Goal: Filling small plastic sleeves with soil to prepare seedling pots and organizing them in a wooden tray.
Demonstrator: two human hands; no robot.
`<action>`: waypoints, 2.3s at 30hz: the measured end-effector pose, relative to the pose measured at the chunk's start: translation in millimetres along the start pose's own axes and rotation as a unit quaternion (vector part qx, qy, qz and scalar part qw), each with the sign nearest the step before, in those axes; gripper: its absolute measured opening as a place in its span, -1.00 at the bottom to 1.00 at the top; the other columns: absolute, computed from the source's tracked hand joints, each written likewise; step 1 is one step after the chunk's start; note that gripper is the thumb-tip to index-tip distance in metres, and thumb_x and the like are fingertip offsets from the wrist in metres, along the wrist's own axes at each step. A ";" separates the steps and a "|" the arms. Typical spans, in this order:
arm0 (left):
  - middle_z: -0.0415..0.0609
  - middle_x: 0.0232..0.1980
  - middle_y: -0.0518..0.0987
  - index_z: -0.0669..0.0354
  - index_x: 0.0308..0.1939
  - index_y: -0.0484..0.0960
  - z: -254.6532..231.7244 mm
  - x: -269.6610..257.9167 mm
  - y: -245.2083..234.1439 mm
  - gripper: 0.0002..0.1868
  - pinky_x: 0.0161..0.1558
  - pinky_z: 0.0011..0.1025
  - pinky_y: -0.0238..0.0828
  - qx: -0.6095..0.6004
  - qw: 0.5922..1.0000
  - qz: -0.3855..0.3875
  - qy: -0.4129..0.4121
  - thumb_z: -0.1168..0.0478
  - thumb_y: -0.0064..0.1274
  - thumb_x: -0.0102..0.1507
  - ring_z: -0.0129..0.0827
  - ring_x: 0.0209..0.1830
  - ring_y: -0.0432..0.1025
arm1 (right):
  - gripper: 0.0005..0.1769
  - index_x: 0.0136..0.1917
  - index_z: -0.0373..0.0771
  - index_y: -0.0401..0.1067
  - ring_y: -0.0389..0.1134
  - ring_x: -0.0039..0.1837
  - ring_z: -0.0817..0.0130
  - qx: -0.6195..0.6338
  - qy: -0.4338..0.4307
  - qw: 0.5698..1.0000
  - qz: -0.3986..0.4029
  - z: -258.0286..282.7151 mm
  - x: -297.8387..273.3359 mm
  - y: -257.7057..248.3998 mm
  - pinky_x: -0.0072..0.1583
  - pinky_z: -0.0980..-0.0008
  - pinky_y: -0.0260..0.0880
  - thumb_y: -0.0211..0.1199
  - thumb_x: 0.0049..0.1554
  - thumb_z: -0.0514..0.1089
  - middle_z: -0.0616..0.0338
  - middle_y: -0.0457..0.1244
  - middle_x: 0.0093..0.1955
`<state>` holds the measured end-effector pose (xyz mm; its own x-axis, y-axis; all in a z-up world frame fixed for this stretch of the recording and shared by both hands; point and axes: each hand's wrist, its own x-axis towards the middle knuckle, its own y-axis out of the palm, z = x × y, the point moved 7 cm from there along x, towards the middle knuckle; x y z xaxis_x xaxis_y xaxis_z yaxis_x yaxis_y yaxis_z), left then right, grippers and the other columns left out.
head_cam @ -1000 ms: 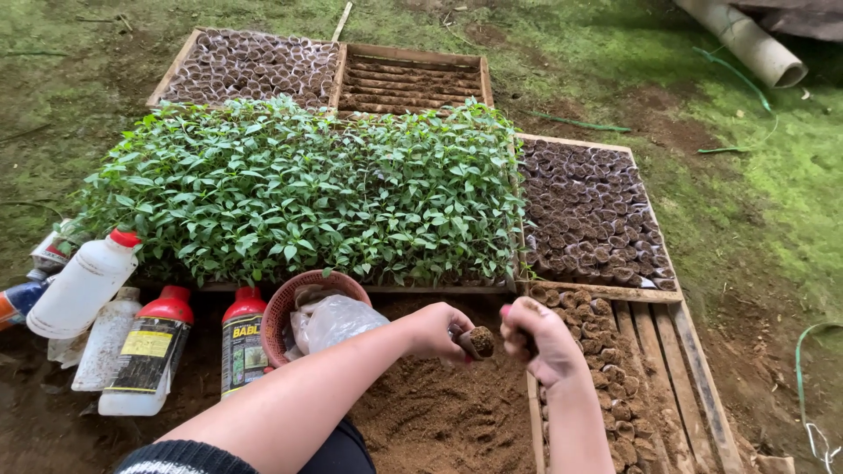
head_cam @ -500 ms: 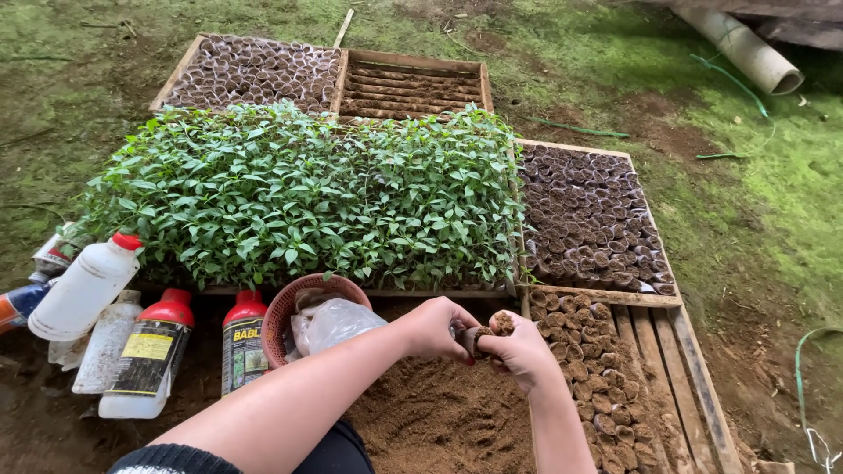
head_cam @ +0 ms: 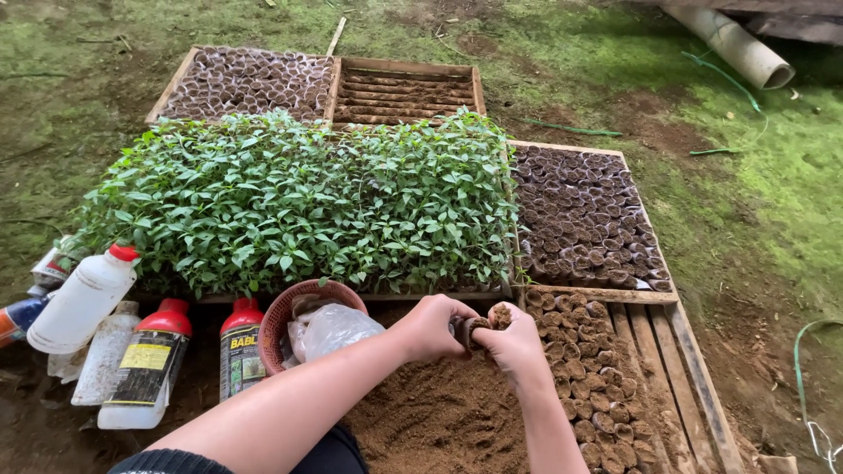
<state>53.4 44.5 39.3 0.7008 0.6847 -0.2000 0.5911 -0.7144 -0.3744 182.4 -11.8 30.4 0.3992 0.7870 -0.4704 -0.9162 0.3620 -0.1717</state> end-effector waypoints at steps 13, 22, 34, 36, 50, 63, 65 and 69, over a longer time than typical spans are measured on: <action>-0.08 -0.18 0.75 0.16 -0.12 0.77 -0.6 0.1 2.1 -0.56 -0.16 -0.56 0.59 0.032 0.999 -0.024 -0.002 0.25 0.36 -0.10 -0.45 -0.27 0.58 | -0.71 -0.21 -0.38 0.30 0.16 -0.37 0.39 0.044 0.002 0.997 0.058 -13.0 11.2 -15.1 -0.35 0.52 0.12 0.32 -0.08 -0.60 0.02 0.22 -0.33; -0.11 -0.22 0.72 0.13 -0.16 0.76 18.8 6.1 11.1 -0.58 -0.16 -0.54 0.57 0.018 0.999 0.019 -0.041 0.35 0.38 -0.12 -0.45 -0.27 0.56 | -0.64 -0.35 -0.14 0.25 0.07 -0.43 0.47 0.267 -0.088 0.955 0.099 3.0 2.6 -10.1 -0.27 0.45 0.17 0.42 0.07 -0.10 0.26 0.15 -0.48; -0.09 -0.24 0.71 0.16 -0.15 0.78 22.0 4.8 16.3 -0.58 -0.18 -0.55 0.55 -0.010 0.997 0.051 -0.056 0.26 0.37 -0.10 -0.46 -0.30 0.53 | -0.52 -0.44 -0.04 0.04 -0.02 -0.31 0.37 0.429 -0.124 0.892 0.065 12.9 -2.6 -5.8 -0.11 0.33 0.06 -0.01 0.32 -0.06 0.27 -0.02 -0.47; -0.09 -0.24 0.69 0.19 -0.15 0.77 24.2 7.4 18.6 -0.60 -0.19 -0.58 0.55 -0.041 0.995 0.061 -0.066 0.37 0.31 -0.09 -0.48 -0.31 0.52 | -0.74 0.13 -0.33 0.23 0.05 -0.28 0.45 0.379 -0.094 0.920 0.041 11.8 -2.5 -13.2 -0.09 0.43 0.09 0.07 0.15 -0.31 0.27 0.10 -0.41; -0.06 -0.24 0.71 0.22 -0.11 0.76 2.9 24.8 28.5 -0.57 -0.16 -0.57 0.57 -0.061 0.995 0.076 -0.031 0.31 0.38 -0.08 -0.45 -0.30 0.55 | -0.53 0.15 -0.38 0.42 0.36 -0.04 0.26 0.024 -0.008 0.999 -0.024 -18.8 -3.8 -30.6 -0.08 0.41 0.37 0.42 0.03 -0.12 -0.04 0.36 -0.06; -0.06 -0.21 0.72 0.22 -0.05 0.74 -14.2 29.0 23.6 -0.55 -0.27 -0.59 0.51 -0.014 0.999 0.048 -0.013 0.25 0.38 -0.03 -0.48 -0.35 0.52 | -0.41 0.30 -0.42 0.27 0.42 0.01 0.10 0.166 0.030 0.985 0.032 -26.6 -5.7 -30.1 0.00 0.37 0.53 0.33 0.00 -0.40 -0.24 0.33 0.17; -0.05 -0.23 0.73 0.21 -0.08 0.74 -12.3 34.1 28.7 -0.61 -0.31 -0.60 0.50 -0.011 0.998 0.051 -0.019 0.25 0.36 0.01 -0.48 -0.37 0.53 | -0.30 0.33 -0.43 0.26 0.40 0.01 0.12 0.185 0.035 0.981 0.036 -31.8 -0.4 -31.6 0.00 0.36 0.48 0.38 -0.06 -0.29 -0.23 0.33 0.14; -0.02 -0.16 0.72 0.21 -0.09 0.72 -18.2 38.0 38.5 -0.67 -0.18 -0.58 0.61 0.013 0.998 0.062 -0.012 0.33 0.33 0.06 -0.42 -0.28 0.58 | -0.45 0.33 -0.42 0.32 0.37 0.18 0.11 0.202 0.052 0.978 0.000 -32.7 6.3 -36.3 0.14 0.33 0.41 0.28 0.09 -0.22 -0.20 0.32 0.19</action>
<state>110.1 40.5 33.8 0.7579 0.5949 -0.2678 0.4900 -0.7901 -0.3684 217.0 -36.3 5.3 0.3735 0.7395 -0.5601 -0.8197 0.5457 0.1739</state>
